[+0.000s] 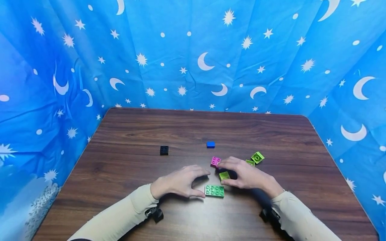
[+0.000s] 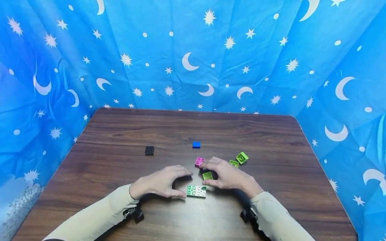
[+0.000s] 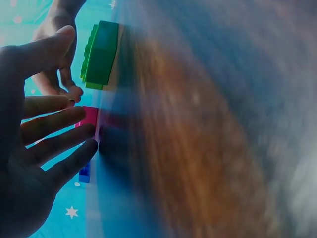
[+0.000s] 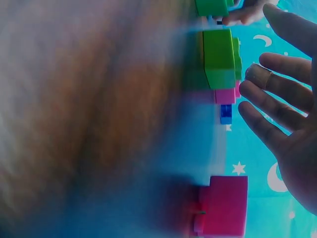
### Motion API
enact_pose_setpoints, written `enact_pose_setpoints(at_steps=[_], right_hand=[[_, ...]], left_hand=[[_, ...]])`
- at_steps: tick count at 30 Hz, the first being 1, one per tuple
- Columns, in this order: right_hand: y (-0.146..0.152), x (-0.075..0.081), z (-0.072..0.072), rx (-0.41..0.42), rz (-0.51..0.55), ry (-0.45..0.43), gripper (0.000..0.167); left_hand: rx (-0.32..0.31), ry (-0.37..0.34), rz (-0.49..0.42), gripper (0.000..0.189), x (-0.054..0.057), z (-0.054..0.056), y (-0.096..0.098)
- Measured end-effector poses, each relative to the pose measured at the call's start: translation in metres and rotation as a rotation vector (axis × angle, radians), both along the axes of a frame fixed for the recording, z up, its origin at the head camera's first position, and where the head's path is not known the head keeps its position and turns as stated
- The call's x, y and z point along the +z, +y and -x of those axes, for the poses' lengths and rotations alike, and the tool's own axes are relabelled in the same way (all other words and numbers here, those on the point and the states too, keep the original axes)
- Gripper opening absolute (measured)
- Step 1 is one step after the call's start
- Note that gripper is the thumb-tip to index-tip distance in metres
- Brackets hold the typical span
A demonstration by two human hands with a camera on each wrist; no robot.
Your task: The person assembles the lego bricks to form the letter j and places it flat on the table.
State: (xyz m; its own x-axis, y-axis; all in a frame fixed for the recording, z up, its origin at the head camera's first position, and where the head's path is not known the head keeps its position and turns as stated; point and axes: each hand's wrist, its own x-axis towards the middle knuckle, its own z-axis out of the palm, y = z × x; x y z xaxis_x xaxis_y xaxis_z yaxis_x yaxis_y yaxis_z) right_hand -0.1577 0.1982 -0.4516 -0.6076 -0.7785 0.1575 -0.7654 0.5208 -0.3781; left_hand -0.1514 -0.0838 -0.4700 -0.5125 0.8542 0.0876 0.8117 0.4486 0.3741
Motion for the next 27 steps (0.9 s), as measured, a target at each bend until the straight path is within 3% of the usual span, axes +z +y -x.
enact_pose_setpoints(at_steps=[11, 27], right_hand=[[-0.006, -0.007, -0.008, 0.117, 0.059, 0.059, 0.056], [-0.012, -0.006, -0.013, 0.171, -0.039, 0.014, 0.054]], left_hand=[[-0.030, -0.015, -0.015, 0.068, -0.002, -0.005, 0.007], [-0.062, 0.006, -0.033, 0.046, -0.003, -0.007, 0.013]])
